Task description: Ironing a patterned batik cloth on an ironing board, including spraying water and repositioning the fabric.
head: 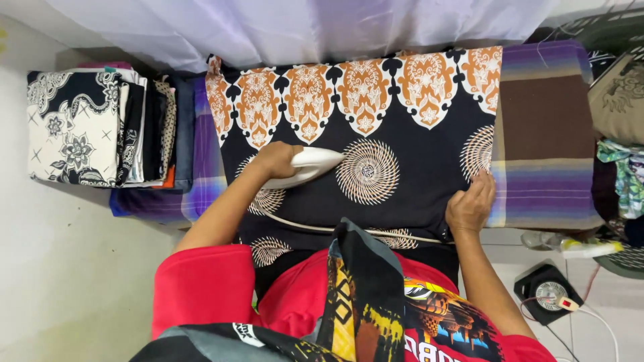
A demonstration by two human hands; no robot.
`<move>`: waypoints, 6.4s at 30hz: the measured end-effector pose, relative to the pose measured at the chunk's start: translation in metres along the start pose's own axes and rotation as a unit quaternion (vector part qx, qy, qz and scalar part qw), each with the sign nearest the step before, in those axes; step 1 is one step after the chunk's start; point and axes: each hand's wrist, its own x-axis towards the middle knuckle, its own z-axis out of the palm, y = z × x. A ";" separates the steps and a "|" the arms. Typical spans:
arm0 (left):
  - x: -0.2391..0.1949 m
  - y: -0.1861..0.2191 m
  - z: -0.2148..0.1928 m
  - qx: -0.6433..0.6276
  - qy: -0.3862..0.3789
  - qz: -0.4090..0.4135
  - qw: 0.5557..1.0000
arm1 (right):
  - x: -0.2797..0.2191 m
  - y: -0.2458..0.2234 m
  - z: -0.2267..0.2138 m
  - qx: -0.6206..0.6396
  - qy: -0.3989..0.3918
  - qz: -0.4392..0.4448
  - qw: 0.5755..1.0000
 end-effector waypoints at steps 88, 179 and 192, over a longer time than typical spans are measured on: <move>-0.020 -0.032 0.169 -0.002 0.276 -0.325 0.904 | 0.035 -0.041 -0.013 -0.105 -0.208 0.040 0.972; -0.035 -0.029 0.178 -0.083 0.431 -0.293 0.849 | 0.176 -0.121 0.056 -0.048 -0.457 0.030 0.888; -0.029 -0.027 0.182 -0.082 0.444 -0.292 0.843 | 0.206 -0.223 0.036 -0.006 -0.528 0.066 0.847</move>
